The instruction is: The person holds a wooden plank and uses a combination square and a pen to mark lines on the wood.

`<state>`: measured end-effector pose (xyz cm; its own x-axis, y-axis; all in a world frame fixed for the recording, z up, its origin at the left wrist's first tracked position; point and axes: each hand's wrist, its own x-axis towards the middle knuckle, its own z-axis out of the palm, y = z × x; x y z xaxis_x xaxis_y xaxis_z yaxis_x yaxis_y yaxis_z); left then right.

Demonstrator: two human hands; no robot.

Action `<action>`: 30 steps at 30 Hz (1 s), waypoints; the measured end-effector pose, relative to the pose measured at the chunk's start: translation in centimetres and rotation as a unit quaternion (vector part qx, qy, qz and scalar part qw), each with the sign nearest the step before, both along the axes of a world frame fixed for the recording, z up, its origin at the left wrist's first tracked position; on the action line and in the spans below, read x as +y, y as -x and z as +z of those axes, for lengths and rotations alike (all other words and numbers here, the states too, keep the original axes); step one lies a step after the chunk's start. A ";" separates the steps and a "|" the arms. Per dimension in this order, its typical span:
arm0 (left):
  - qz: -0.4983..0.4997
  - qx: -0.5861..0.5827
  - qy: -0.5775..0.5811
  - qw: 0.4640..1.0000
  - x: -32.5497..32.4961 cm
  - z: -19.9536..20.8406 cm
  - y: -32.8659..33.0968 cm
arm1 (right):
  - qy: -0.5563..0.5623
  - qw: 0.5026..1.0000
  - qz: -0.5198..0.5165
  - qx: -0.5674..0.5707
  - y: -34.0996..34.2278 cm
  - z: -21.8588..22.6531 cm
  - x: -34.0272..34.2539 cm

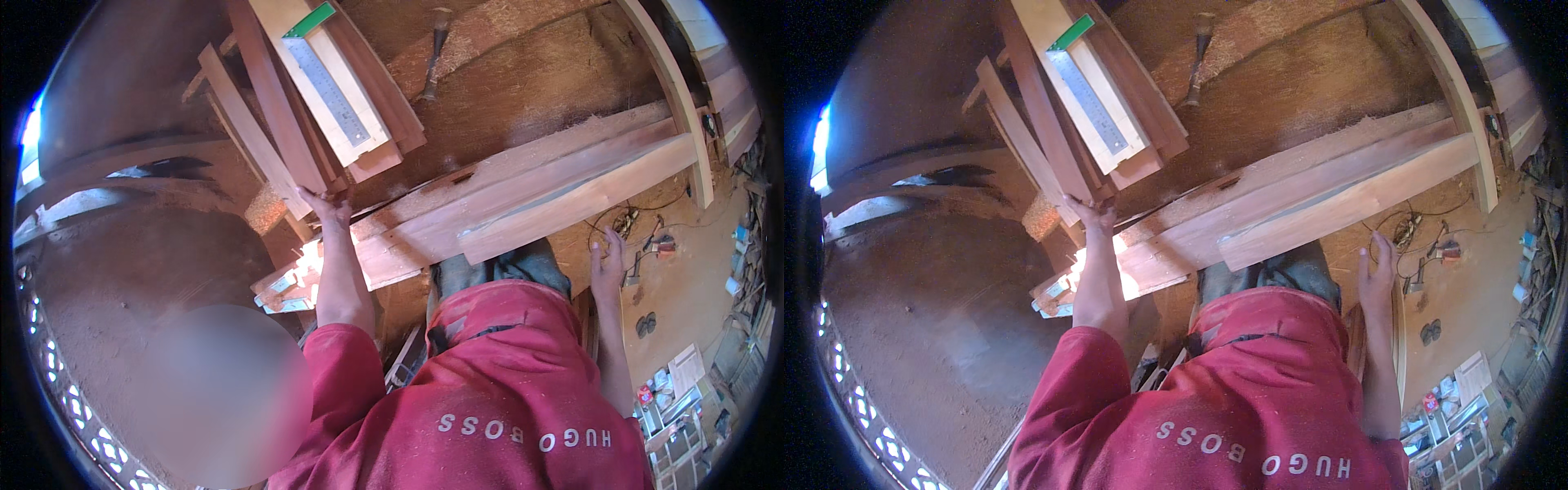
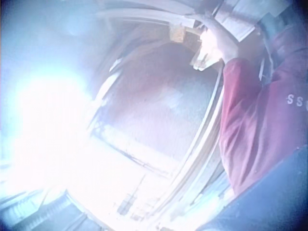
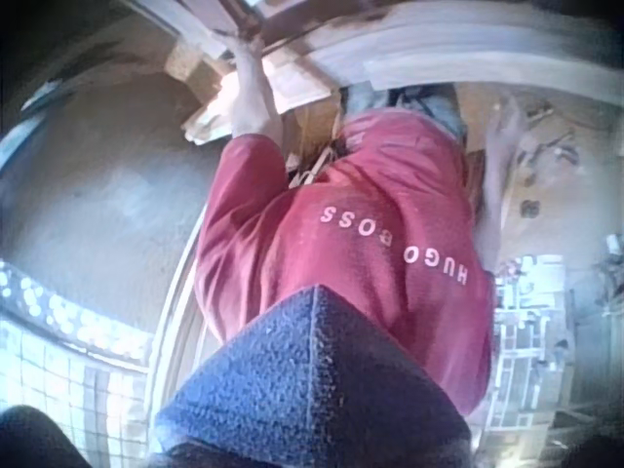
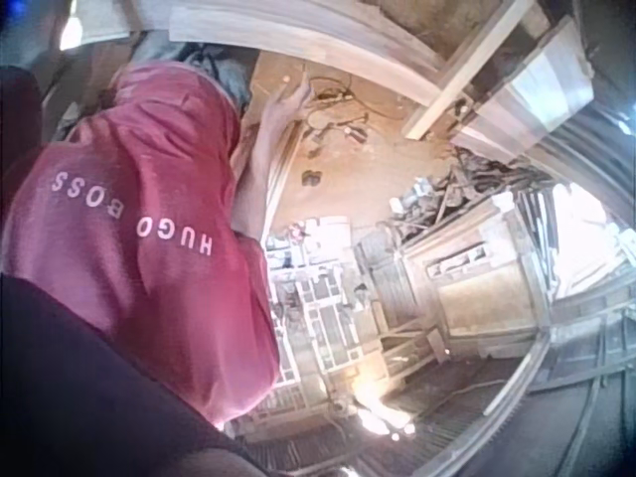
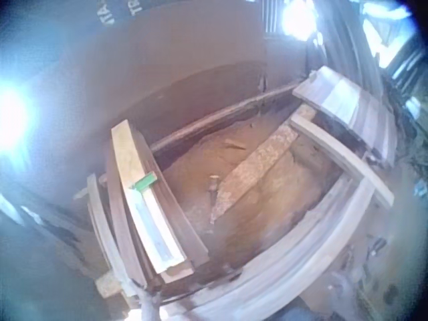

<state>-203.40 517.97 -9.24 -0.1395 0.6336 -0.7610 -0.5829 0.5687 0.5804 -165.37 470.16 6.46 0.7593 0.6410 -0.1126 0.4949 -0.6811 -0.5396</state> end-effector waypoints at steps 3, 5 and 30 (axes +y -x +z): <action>-0.020 -0.045 -0.001 0.999 1.1 -2.0 1.9 | 0.000 1.000 -0.022 -0.015 -0.1 0.0 -2.6; -0.063 -0.038 -0.013 0.997 1.0 -1.1 2.1 | 0.008 0.999 -0.032 -0.037 0.2 0.4 -3.7; 0.083 -0.017 0.002 0.996 -1.4 -4.5 2.7 | 0.045 0.998 0.001 -0.035 0.1 0.5 -1.1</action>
